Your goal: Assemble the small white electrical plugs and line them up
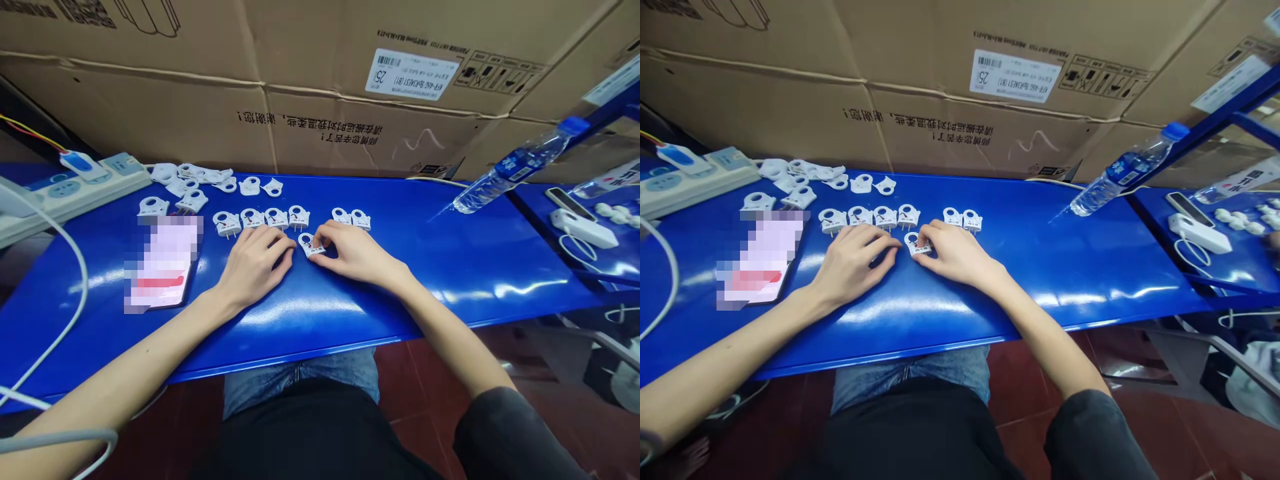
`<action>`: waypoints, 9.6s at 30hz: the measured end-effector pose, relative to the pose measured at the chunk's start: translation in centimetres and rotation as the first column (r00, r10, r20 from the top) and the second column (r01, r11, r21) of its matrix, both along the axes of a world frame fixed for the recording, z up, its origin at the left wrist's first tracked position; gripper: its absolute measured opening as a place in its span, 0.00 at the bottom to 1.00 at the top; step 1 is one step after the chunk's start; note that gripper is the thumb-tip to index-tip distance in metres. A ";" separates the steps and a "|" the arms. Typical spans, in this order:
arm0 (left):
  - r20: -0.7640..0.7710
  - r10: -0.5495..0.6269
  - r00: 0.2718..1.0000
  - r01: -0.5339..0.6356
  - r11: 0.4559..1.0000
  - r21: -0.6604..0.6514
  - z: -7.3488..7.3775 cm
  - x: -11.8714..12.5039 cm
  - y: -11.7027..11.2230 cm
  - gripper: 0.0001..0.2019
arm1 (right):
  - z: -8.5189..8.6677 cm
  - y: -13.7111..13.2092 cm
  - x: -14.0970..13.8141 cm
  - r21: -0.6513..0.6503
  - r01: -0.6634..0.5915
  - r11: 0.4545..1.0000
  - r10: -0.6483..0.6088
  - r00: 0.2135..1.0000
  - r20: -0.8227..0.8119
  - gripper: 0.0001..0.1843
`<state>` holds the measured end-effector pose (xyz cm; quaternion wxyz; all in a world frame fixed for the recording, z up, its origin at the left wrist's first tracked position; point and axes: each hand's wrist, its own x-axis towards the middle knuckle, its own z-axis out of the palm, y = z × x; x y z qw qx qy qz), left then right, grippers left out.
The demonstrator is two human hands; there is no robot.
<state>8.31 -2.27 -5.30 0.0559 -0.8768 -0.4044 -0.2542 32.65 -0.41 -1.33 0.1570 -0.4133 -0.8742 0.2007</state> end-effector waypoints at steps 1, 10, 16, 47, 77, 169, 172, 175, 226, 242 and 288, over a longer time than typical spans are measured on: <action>-0.004 0.003 1.000 -0.003 1.000 -0.002 0.0 0.0 0.0 0.10 | 0.1 0.1 0.1 -0.001 0.005 1.000 -0.005 1.000 0.001 0.06; 0.052 0.208 0.977 -0.199 0.969 -0.144 0.9 0.1 -0.5 0.09 | 0.2 0.5 0.6 0.032 0.041 0.999 -0.043 0.998 0.043 0.08; -0.142 0.277 0.950 -0.309 0.900 -0.307 1.6 0.6 -0.8 0.13 | 0.3 1.1 0.9 0.090 0.160 0.983 -0.160 0.987 -0.005 0.08; 0.005 0.101 0.995 -0.100 0.989 -0.107 0.0 -0.1 -0.5 0.12 | 0.9 2.4 3.2 0.188 0.197 0.962 -0.249 0.916 0.316 0.11; 0.122 -0.025 0.992 0.033 0.998 -0.058 0.4 0.2 -0.4 0.11 | -1.3 2.2 0.0 0.290 0.238 0.927 -0.297 0.938 0.181 0.16; -0.068 0.174 0.982 -0.185 0.960 -0.210 0.5 0.2 -0.7 0.07 | -0.1 3.8 4.1 0.258 0.262 0.930 -0.307 0.940 0.149 0.21; -0.057 0.164 0.985 -0.172 0.963 -0.205 0.5 0.3 -0.7 0.07 | -0.6 3.9 3.9 0.261 0.245 0.934 -0.298 0.936 0.189 0.22; -0.055 0.145 0.988 -0.153 0.969 -0.194 0.5 0.2 -0.7 0.07 | -0.9 4.1 3.9 0.250 0.232 0.940 -0.282 0.941 0.187 0.22; 0.273 -0.028 0.962 0.064 0.991 -0.122 0.3 -0.1 -0.7 0.12 | 0.7 -0.3 0.7 0.008 -0.124 0.992 0.123 0.990 0.061 0.43; 0.163 -0.096 0.982 0.111 0.990 -0.088 0.2 0.0 -0.7 0.12 | 0.8 -0.3 0.7 0.008 -0.135 0.991 0.133 0.985 0.113 0.40; 0.345 0.026 0.938 0.077 0.956 -0.284 1.2 0.8 -0.6 0.07 | 0.1 -0.8 -0.4 0.112 -0.156 0.981 0.141 0.981 0.132 0.32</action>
